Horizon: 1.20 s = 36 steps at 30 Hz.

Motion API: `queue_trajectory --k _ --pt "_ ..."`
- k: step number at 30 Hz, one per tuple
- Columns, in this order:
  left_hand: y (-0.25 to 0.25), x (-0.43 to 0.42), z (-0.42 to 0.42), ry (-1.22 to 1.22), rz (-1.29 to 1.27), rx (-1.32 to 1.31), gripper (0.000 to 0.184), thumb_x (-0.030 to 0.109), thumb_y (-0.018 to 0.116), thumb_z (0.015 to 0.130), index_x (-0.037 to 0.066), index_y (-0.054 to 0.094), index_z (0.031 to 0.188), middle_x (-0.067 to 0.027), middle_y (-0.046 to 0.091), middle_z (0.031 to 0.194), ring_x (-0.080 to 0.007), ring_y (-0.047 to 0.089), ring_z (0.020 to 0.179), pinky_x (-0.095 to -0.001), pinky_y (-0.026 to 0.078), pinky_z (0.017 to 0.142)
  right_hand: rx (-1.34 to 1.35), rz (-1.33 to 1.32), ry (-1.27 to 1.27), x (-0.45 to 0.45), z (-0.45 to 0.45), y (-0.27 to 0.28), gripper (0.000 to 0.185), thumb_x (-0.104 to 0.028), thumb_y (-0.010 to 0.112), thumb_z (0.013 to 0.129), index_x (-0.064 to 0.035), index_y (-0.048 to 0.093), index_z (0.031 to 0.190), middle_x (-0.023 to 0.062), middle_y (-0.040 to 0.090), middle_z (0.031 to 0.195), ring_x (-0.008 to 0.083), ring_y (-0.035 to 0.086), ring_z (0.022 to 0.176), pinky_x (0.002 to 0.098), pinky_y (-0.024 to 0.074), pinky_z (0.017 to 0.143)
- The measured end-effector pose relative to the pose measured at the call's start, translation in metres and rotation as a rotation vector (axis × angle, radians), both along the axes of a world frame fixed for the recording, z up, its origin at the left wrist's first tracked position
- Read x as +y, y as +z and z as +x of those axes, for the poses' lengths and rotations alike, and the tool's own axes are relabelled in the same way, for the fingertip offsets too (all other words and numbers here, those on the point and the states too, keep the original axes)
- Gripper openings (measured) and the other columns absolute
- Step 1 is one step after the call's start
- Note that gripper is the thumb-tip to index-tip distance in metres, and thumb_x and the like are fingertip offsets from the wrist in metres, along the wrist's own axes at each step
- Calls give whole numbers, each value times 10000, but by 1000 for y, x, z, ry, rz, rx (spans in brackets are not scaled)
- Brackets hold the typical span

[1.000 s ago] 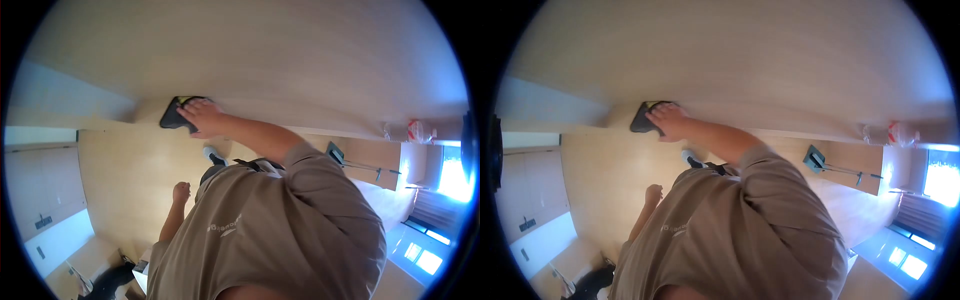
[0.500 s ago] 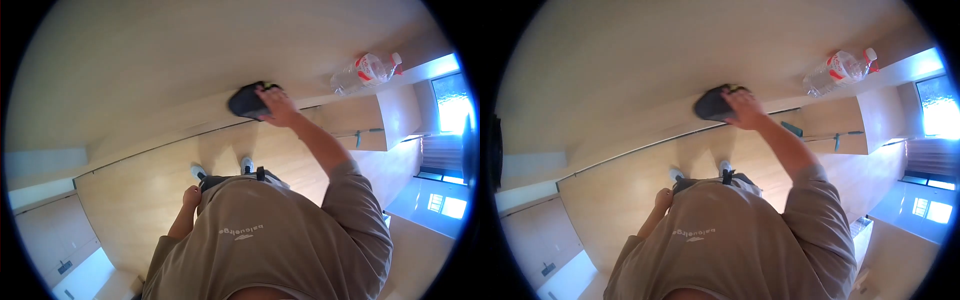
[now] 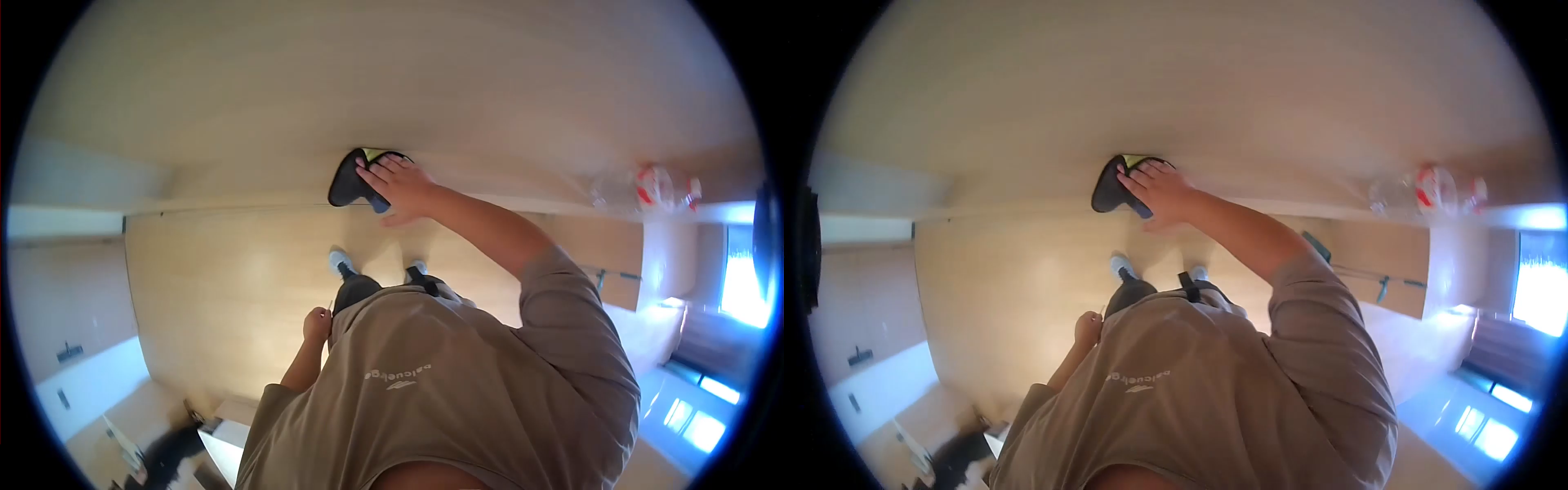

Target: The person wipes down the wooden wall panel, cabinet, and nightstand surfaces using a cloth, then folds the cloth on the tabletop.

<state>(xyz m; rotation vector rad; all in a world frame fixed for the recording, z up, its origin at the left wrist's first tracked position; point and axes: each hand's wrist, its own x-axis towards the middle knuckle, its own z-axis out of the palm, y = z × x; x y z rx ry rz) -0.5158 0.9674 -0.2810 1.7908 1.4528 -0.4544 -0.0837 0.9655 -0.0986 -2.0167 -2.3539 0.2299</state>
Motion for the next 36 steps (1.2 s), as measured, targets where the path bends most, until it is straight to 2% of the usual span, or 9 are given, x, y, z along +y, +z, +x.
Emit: queue_trajectory --k 3,12,14,17,19,20,22,25,36 --pt "-21 -2 -60 90 202 -6 324 336 566 871 50 711 919 -191 703 936 -376 665 915 -452 521 836 51 34 180 87 -39 5 1070 -577 720 708 -26 247 1494 185 412 1439 345 380 1336 442 266 1138" --pt "7 49 -115 540 162 -66 321 317 601 858 25 708 938 -221 686 956 -370 652 947 -437 502 848 -8 -6 383 286 -179 -6 1029 -560 677 779 -68 176 1531 162 340 1513 319 306 1407 419 217 1177" --pt "0 66 -121 509 303 -216 327 324 591 889 20 693 952 -179 701 875 -315 678 804 -415 540 719 -5 -11 300 304 -195 -9 996 -524 675 795 -68 180 1530 164 340 1511 326 307 1404 422 221 1175" --pt "40 111 -99 1216 -100 -690 269 268 570 938 20 675 947 -35 522 623 -119 513 506 -304 440 426 10 -44 243 296 -194 -3 961 -500 673 802 -75 200 1523 189 368 1482 366 327 1386 439 247 1158" --pt "84 141 -81 1366 -197 -963 241 261 533 950 48 620 1021 -18 475 599 -136 449 472 -317 433 469 31 -39 246 273 -177 -15 959 -472 690 796 -71 204 1519 193 370 1477 385 336 1373 456 269 1145" --pt "85 158 -87 1277 -334 -1233 255 270 517 959 52 590 1071 -15 483 633 -145 453 496 -318 446 529 44 -39 227 260 -169 -14 966 -462 698 791 -66 202 1518 193 369 1477 393 343 1362 465 272 1141" --pt "147 187 -64 1324 -362 -1305 257 247 502 981 46 561 1130 -24 543 706 -151 506 553 -322 469 591 59 -36 205 232 -148 -10 985 -436 721 775 -56 196 1517 194 363 1480 408 360 1335 482 281 1131" --pt "164 199 -47 1139 -389 -1528 227 183 487 996 51 548 1170 -58 634 821 -182 609 646 -311 486 621 55 9 189 155 -106 -16 1018 -407 752 747 -43 194 1516 187 327 1505 424 380 1300 492 291 1120" --pt "239 167 17 997 -173 -1696 297 75 470 992 10 497 1281 -167 676 1069 -273 702 826 -377 572 784 -73 -119 143 72 -35 1 1113 -529 731 730 -15 138 1519 199 260 1547 431 359 1317 517 251 1125"
